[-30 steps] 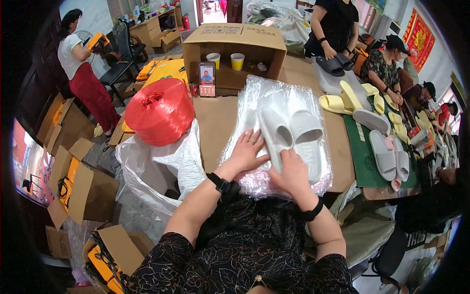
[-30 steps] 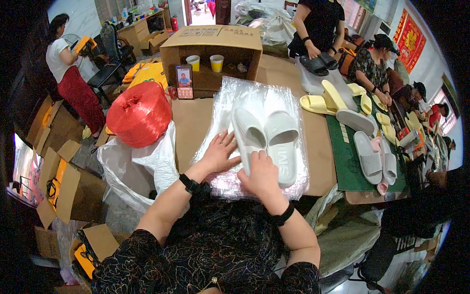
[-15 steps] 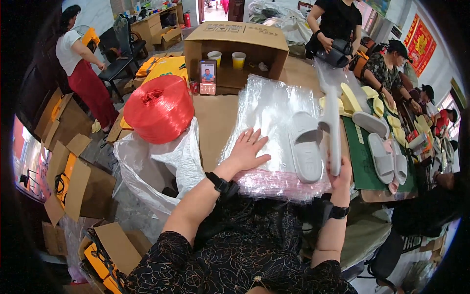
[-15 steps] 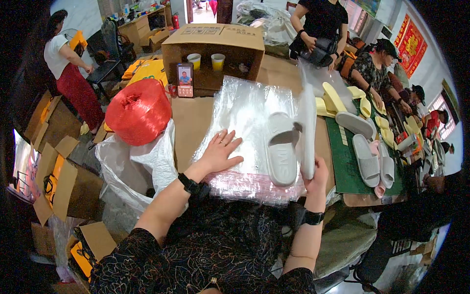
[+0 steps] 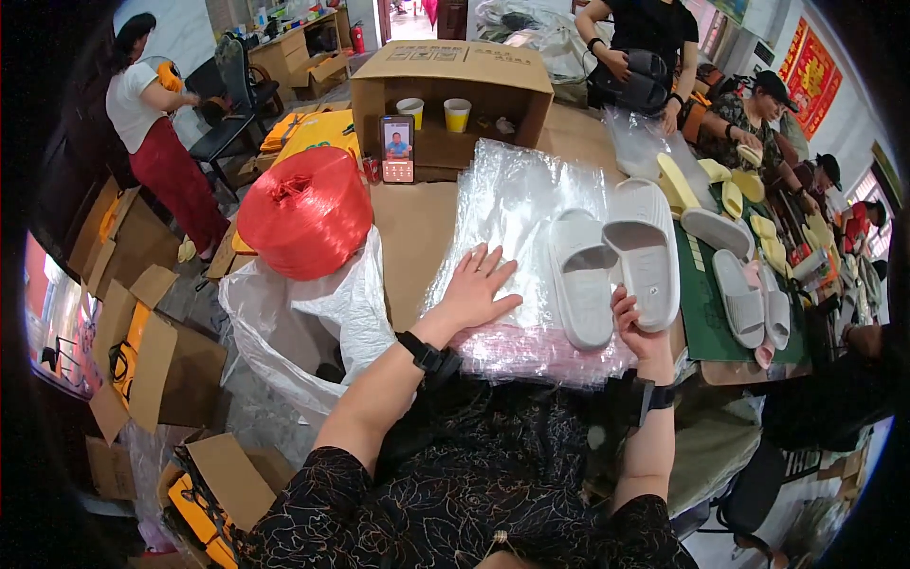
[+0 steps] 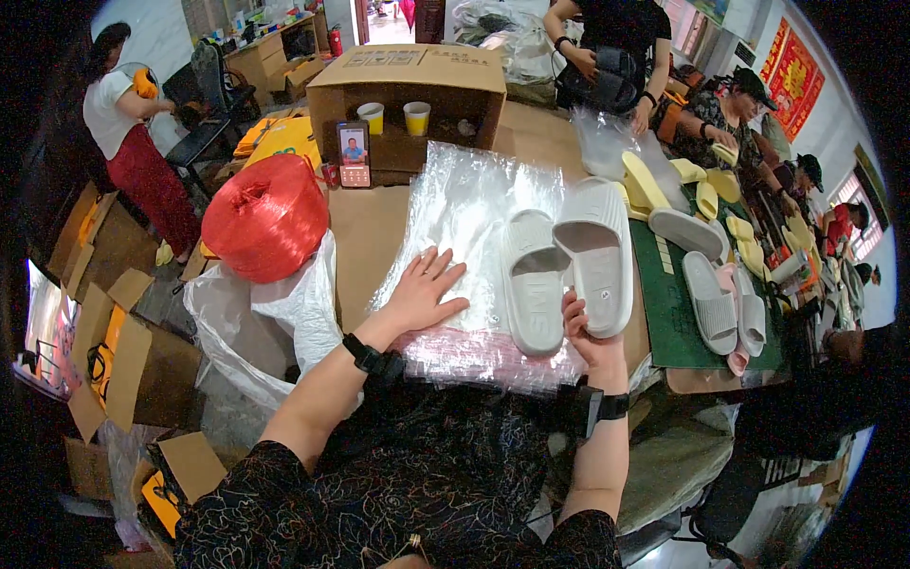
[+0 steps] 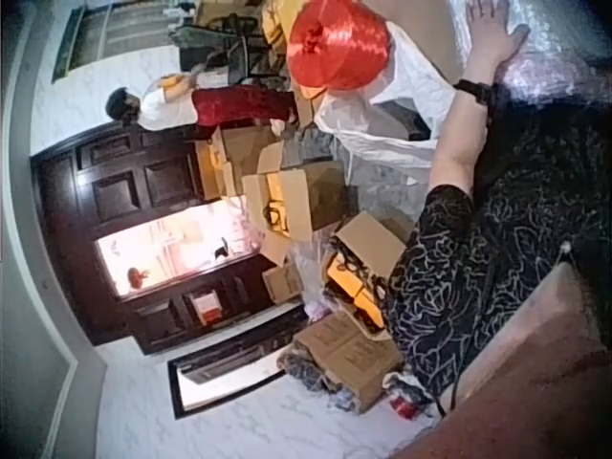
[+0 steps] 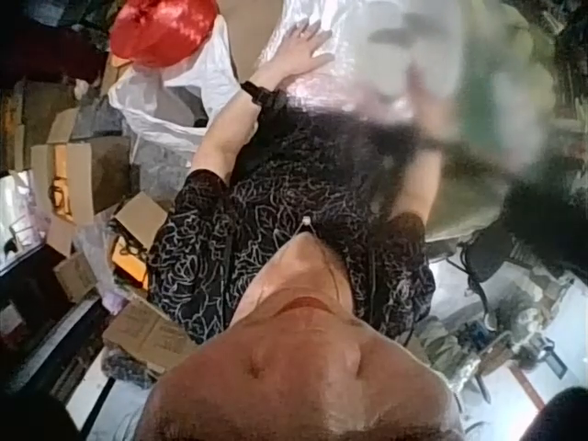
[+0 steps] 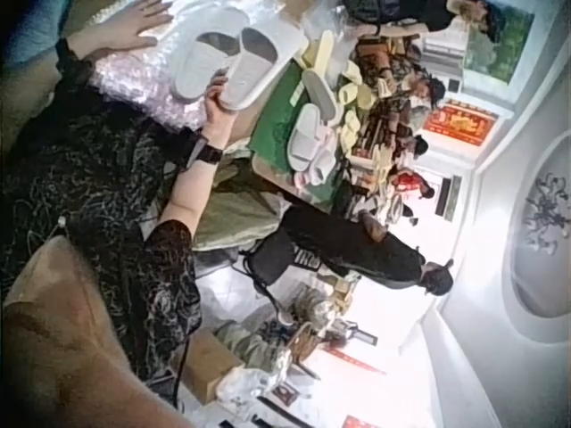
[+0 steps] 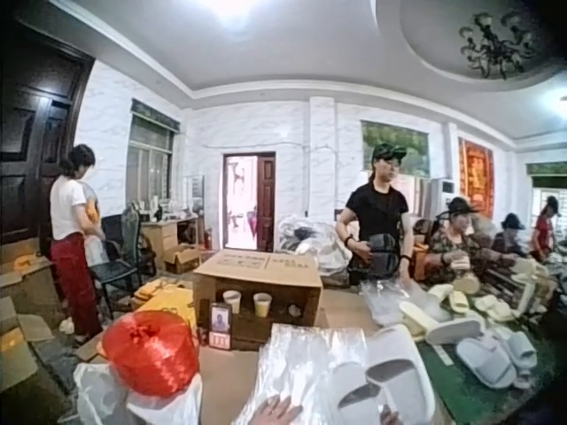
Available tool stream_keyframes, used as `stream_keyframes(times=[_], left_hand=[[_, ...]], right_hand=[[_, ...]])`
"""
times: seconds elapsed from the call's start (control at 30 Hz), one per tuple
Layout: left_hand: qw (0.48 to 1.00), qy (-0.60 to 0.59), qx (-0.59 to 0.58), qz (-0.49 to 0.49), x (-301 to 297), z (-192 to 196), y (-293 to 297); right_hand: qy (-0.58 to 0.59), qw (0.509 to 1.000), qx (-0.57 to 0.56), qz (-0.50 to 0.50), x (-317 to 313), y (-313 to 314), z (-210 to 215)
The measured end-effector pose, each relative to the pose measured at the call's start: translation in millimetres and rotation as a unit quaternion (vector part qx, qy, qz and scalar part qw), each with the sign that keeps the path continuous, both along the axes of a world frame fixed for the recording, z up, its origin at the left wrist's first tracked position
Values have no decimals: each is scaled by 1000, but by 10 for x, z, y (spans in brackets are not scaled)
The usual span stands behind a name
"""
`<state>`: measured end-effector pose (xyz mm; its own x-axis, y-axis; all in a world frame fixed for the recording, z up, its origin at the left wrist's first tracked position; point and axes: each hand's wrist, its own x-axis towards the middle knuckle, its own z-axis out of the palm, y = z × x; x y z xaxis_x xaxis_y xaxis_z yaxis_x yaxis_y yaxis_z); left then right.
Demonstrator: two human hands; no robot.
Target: The recorder is packing multiple pairs of slippers into individual plastic bags at a workstation.
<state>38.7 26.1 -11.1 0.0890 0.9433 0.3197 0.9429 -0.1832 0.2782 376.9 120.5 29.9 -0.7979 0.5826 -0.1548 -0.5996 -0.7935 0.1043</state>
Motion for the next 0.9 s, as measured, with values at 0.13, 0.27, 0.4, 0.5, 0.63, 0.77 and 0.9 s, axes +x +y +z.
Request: stream_keyframes(times=[0.13,0.27,0.4,0.5,0.63,0.77,0.9], left_hand=[[1000,1,0,0,-6,-7,-24],[1000,9,4,-1,-11,-30,-24],[1000,-5,4,-7,-6,-16,-24],[1000,4,7,-14,49,-25,72],[1000,1,-1,2,-44,-24,-20],[1000,-4,-12,-6,-12,39,-18],[1000,-1,-20,-7,20,50,-1]], right_hand=[[-312,927,170,-117,315,182,-158],[-497,784,228,-294,610,340,-274],[-658,612,330,-290,572,363,-329],[-710,401,548,-185,705,392,-560],[-694,359,586,-214,67,-82,130],[-706,252,559,-354,296,271,184],[-812,84,552,-172,450,660,-7]])
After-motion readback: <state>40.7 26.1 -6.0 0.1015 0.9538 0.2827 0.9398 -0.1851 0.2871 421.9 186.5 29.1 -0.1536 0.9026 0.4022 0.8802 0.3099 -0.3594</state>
